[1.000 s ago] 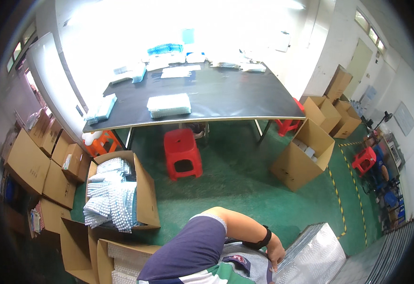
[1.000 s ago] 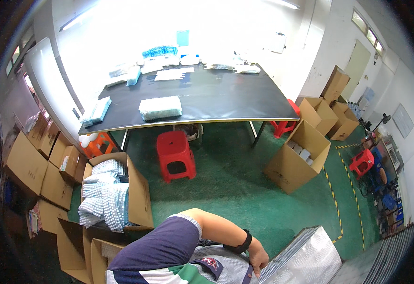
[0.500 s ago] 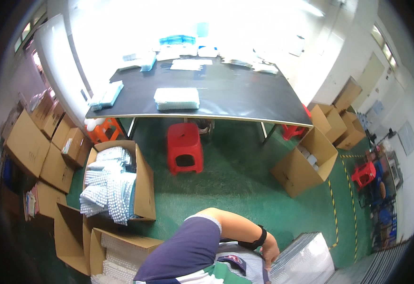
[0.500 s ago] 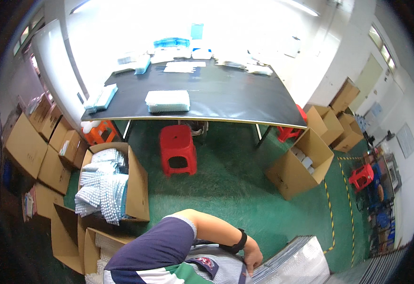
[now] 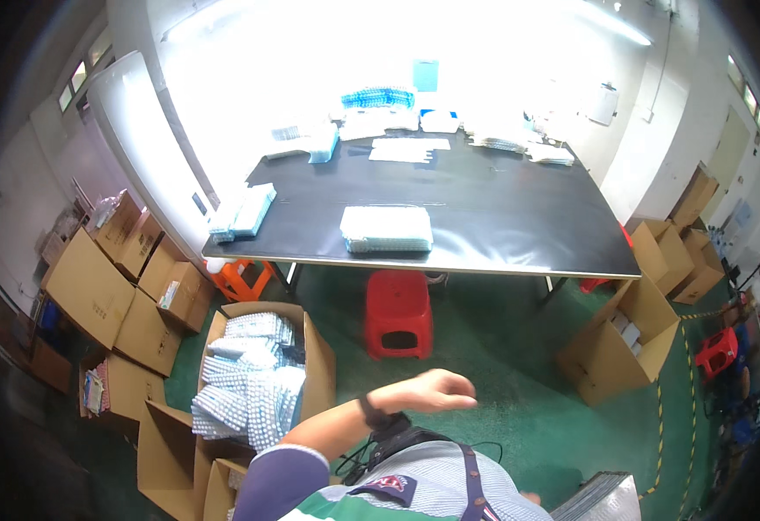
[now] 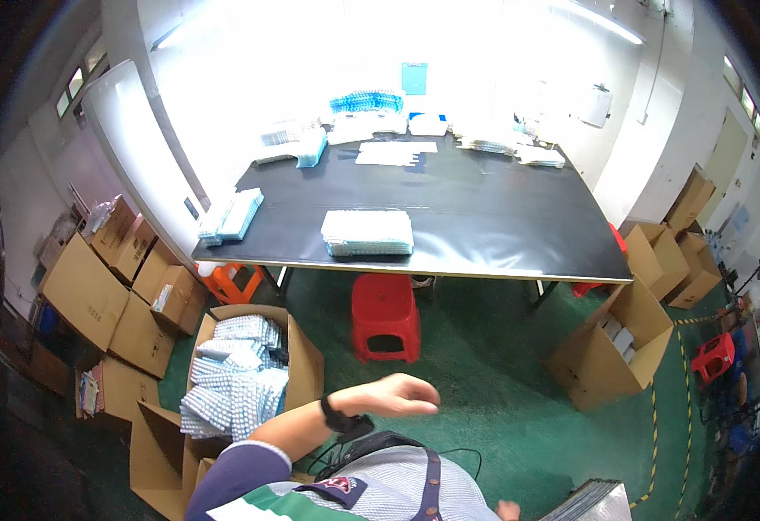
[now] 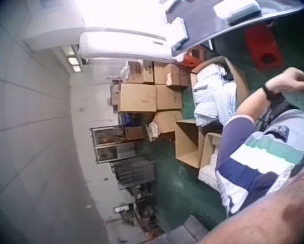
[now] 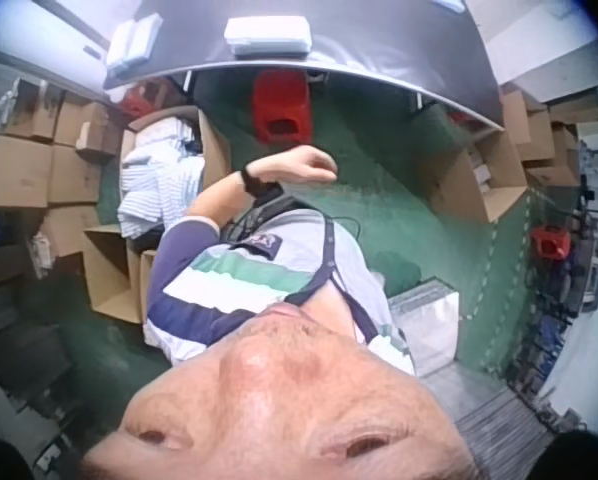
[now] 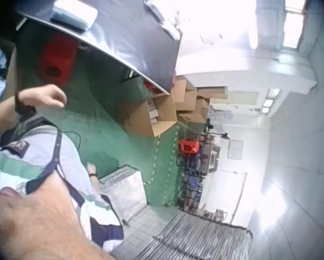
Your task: Picking up bubble-textured protective plastic sheets from a stack and placing them into a cardboard box.
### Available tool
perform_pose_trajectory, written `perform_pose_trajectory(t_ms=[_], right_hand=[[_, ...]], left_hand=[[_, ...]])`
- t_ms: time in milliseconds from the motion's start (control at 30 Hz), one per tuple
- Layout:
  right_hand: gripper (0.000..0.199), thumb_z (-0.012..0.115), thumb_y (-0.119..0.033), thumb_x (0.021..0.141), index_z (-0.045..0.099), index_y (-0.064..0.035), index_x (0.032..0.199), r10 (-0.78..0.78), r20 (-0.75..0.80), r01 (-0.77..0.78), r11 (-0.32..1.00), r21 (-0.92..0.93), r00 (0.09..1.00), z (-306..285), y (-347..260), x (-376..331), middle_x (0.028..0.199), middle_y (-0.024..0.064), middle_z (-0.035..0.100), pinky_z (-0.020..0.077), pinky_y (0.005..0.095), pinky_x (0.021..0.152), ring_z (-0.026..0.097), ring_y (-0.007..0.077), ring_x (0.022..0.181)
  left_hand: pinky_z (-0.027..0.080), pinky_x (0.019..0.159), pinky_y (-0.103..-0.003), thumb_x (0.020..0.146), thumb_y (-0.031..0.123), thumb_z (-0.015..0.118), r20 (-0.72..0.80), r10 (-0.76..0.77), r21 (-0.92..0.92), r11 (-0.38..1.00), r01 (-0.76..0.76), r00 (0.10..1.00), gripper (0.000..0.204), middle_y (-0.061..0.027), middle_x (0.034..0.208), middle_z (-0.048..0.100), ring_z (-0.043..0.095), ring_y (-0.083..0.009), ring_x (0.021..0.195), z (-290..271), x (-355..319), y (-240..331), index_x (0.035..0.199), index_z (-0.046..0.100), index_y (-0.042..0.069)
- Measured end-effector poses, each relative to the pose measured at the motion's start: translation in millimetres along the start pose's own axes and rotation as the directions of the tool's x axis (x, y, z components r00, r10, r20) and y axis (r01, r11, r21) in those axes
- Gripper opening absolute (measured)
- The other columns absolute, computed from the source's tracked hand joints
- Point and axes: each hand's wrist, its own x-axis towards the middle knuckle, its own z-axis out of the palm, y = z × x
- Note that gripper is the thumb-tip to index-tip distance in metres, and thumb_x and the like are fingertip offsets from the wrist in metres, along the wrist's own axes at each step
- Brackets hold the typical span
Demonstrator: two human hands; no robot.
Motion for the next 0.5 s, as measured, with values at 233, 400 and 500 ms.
perform_pose_trajectory(t_ms=[233, 400, 500], right_hand=[[0.02, 0.057, -0.02, 0.082, 0.06, -0.0001, 0.084, 0.399, 0.265, -0.458, 0.537, 0.708, 0.878, -104, -90, 192, 0.071, 0.0074, 0.061, 0.0459, 0.0291, 0.05, 0.059, 0.0148, 0.06], [0.028, 0.06, -0.026, 0.078, 0.063, 0.0013, 0.082, 0.328, 0.21, -0.388, 0.816, 0.429, 0.921, -112, -95, 303, 0.071, 0.011, 0.063, 0.0485, 0.0322, 0.057, 0.061, 0.0184, 0.062], [0.029, 0.058, -0.025, 0.077, 0.064, 0.0028, 0.084, 0.368, 0.323, -0.462, 0.837, 0.292, 0.872, -112, -86, 357, 0.074, 0.0146, 0.065, 0.0493, 0.0345, 0.062, 0.063, 0.0229, 0.066]], left_hand=[[0.045, 0.077, -0.025, 0.086, 0.019, 0.061, -0.56, -0.202, -0.266, 0.962, 0.056, 0.804, 0.023, -0.0023, 0.09, 0.062, 0.056, -0.009, 0.085, -107, -82, -39, 0.099, 0.061, 0.0], [0.046, 0.081, -0.025, 0.087, 0.014, 0.059, -0.783, -0.123, -0.122, 0.992, 0.042, 0.609, 0.018, -0.0036, 0.09, 0.063, 0.058, -0.0111, 0.086, -189, -108, -52, 0.098, 0.061, -0.001], [0.046, 0.079, -0.024, 0.087, 0.012, 0.059, -0.876, -0.166, -0.219, 0.974, -0.066, 0.454, 0.017, -0.0038, 0.089, 0.063, 0.058, -0.011, 0.084, -234, -113, -42, 0.098, 0.061, 0.0]])
